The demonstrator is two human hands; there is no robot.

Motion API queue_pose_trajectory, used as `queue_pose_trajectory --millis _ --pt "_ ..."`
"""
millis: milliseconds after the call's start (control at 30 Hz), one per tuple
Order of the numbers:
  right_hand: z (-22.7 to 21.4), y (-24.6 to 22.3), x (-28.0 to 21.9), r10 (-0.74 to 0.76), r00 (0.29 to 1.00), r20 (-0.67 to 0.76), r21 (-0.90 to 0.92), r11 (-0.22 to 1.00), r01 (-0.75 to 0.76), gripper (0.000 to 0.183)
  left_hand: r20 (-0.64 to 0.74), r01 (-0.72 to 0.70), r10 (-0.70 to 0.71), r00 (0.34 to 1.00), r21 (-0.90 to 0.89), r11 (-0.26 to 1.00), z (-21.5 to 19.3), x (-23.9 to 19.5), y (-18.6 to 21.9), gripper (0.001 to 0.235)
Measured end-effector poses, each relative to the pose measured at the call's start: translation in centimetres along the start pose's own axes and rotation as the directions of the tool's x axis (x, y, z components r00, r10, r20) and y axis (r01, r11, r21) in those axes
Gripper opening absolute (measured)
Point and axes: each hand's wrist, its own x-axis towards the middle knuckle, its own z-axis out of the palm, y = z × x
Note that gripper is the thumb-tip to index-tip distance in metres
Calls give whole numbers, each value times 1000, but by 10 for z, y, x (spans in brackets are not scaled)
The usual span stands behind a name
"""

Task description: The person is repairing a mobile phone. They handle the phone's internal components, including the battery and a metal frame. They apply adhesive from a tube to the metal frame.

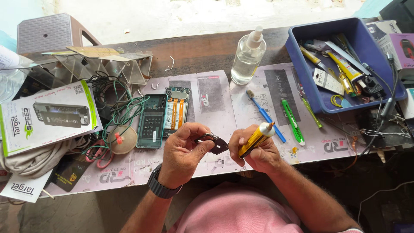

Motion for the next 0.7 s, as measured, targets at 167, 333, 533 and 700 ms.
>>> queue_pose_trajectory --millis 167,333,533,700 --pt "-2 -6 0 2 1000 1 -114 994 -2 34 10 27 -26 1000 -61 998 -1 3 -4 23" --pt "-6 -8 3 -16 1000 -16 -145 989 13 35 -29 17 -17 999 -7 1000 -5 6 -11 23" --pt "-8 -7 5 -10 1000 -21 -158 987 7 32 -44 8 -8 999 5 1000 -11 8 -14 24" --pt "-8 -6 6 1 1000 -31 -173 985 -6 32 -59 11 -10 998 14 1000 -13 9 -15 24"
